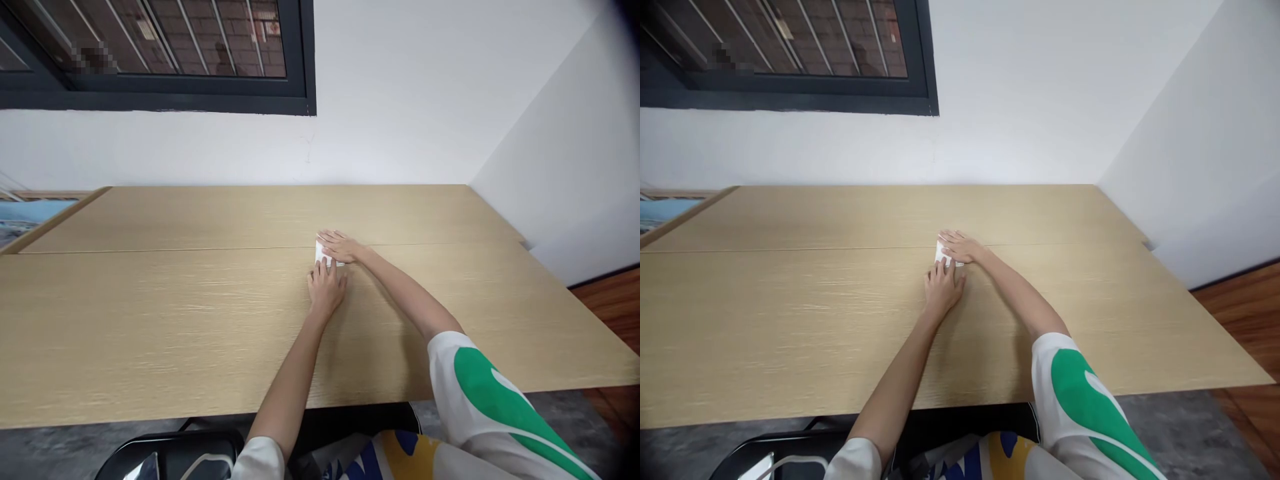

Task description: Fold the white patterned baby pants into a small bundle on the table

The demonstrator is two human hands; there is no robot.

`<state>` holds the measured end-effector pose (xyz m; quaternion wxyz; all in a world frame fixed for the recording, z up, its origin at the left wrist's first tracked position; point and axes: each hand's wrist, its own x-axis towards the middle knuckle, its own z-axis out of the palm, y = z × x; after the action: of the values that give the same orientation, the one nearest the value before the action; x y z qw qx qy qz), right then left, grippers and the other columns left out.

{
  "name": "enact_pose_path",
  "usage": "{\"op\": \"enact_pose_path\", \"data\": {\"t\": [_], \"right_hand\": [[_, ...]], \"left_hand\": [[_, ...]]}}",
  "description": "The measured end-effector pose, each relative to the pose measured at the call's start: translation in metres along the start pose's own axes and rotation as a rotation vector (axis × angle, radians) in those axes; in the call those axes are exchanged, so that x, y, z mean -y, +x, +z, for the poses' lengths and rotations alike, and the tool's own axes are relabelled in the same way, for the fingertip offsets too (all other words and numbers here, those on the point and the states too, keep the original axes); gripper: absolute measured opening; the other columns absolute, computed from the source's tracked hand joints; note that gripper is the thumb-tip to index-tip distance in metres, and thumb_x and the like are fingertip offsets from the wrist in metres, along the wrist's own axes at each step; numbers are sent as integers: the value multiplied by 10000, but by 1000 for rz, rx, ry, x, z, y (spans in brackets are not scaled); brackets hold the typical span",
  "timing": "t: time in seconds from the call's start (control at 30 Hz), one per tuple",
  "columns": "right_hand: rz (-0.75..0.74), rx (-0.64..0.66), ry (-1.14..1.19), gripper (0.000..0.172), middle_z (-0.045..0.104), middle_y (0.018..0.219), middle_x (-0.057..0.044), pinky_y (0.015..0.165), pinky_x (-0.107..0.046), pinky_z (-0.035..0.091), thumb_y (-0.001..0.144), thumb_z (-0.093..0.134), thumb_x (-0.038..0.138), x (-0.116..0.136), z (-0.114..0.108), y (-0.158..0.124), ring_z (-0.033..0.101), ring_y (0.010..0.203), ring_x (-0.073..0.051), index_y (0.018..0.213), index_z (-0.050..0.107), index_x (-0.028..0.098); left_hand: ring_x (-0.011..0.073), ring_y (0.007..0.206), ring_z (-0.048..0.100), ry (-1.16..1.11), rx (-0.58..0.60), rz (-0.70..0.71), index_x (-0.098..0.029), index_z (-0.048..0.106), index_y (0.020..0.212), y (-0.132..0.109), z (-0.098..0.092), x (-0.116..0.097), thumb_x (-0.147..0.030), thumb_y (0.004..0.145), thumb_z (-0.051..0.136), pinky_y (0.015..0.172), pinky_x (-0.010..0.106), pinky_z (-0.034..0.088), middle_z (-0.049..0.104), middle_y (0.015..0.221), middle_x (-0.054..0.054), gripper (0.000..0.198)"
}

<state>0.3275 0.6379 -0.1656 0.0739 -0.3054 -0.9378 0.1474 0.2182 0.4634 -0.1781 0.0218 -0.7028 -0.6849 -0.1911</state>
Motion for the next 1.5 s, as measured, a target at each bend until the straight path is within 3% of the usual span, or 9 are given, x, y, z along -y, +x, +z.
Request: {"op": "enact_pose_path", "data": {"t": [0.1, 0.27, 0.43, 0.63, 0.8, 0.9, 1.13, 1.3, 1.5], "right_hand": [[81, -21, -28, 681, 202, 1726, -75, 1305, -486, 92, 1052, 290, 503, -12, -4, 4, 118, 1609, -256, 1649, 296, 174], [268, -203, -73, 688, 239, 1709, -174, 1292, -505, 104, 1036, 297, 429, -20, -16, 7, 157, 1599, -294, 1614, 314, 57], [423, -459, 21, 611, 481, 1534, -214, 1178, -537, 312, 1027, 329, 435, -11, -18, 1, 426, 1412, -345, 1525, 434, 96], [387, -416, 26, 389, 630, 1238, -155, 1096, -507, 333, 930, 583, 418, 5, -8, -10, 531, 1217, -320, 1226, 630, 170], [440, -433, 3, 275, 621, 1215, -147, 1036, -465, 351, 918, 584, 349, 16, 0, -20, 528, 1179, -304, 1137, 616, 185], [455, -444, -32, 234, 626, 1208, -153, 1002, -448, 359, 944, 523, 326, 23, 4, -36, 526, 1174, -304, 1117, 600, 188], [555, -598, 34, 261, 665, 1135, -160, 980, -472, 407, 988, 409, 385, 48, 4, -127, 578, 1114, -317, 1079, 558, 191], [670, -949, 245, 413, 701, 1058, -131, 862, -407, 505, 996, 431, 545, 93, -1, -225, 646, 939, -281, 1139, 563, 180], [958, -1435, 418, 588, 712, 926, -84, 647, -308, 515, 800, 723, 628, 169, -9, -365, 637, 726, -201, 1110, 635, 136]], "left_hand": [[363, 1461, 411, -18, 10, -12, -202, 483, 1539, -1, 0, -1, -462, 1017, 460, 1134, 545, 386, 450, 1606, 173, 584], [396, 1454, 400, -31, -19, -82, -256, 492, 1540, -1, -1, 5, -495, 1005, 493, 1134, 586, 375, 412, 1609, 206, 586], [431, 1464, 369, -40, -46, -219, -267, 478, 1552, 0, 2, 13, -505, 1034, 414, 1124, 659, 352, 420, 1584, 233, 574], [384, 1462, 377, -124, 6, -137, -143, 495, 1524, 3, 1, 13, -441, 1039, 401, 1166, 626, 340, 443, 1587, 218, 577], [379, 1409, 449, -306, 11, -161, -125, 520, 1481, 5, -2, 13, -385, 1004, 494, 1169, 594, 339, 480, 1549, 224, 544], [332, 1396, 491, -488, 3, -146, -147, 560, 1426, 7, -1, 10, -354, 1020, 486, 1173, 525, 361, 526, 1494, 207, 462], [212, 1318, 572, -714, -35, 16, -152, 666, 1245, 2, -10, -16, -246, 1043, 427, 1166, 406, 419, 643, 1342, 139, 327], [196, 1162, 676, -889, 43, 235, -172, 740, 1061, -17, -30, -51, -156, 950, 577, 1083, 386, 507, 746, 1173, 92, 197], [175, 1103, 710, -1093, 277, 594, -183, 775, 1048, -82, -53, -135, -239, 946, 667, 1029, 317, 534, 766, 1176, 82, 159]]}}
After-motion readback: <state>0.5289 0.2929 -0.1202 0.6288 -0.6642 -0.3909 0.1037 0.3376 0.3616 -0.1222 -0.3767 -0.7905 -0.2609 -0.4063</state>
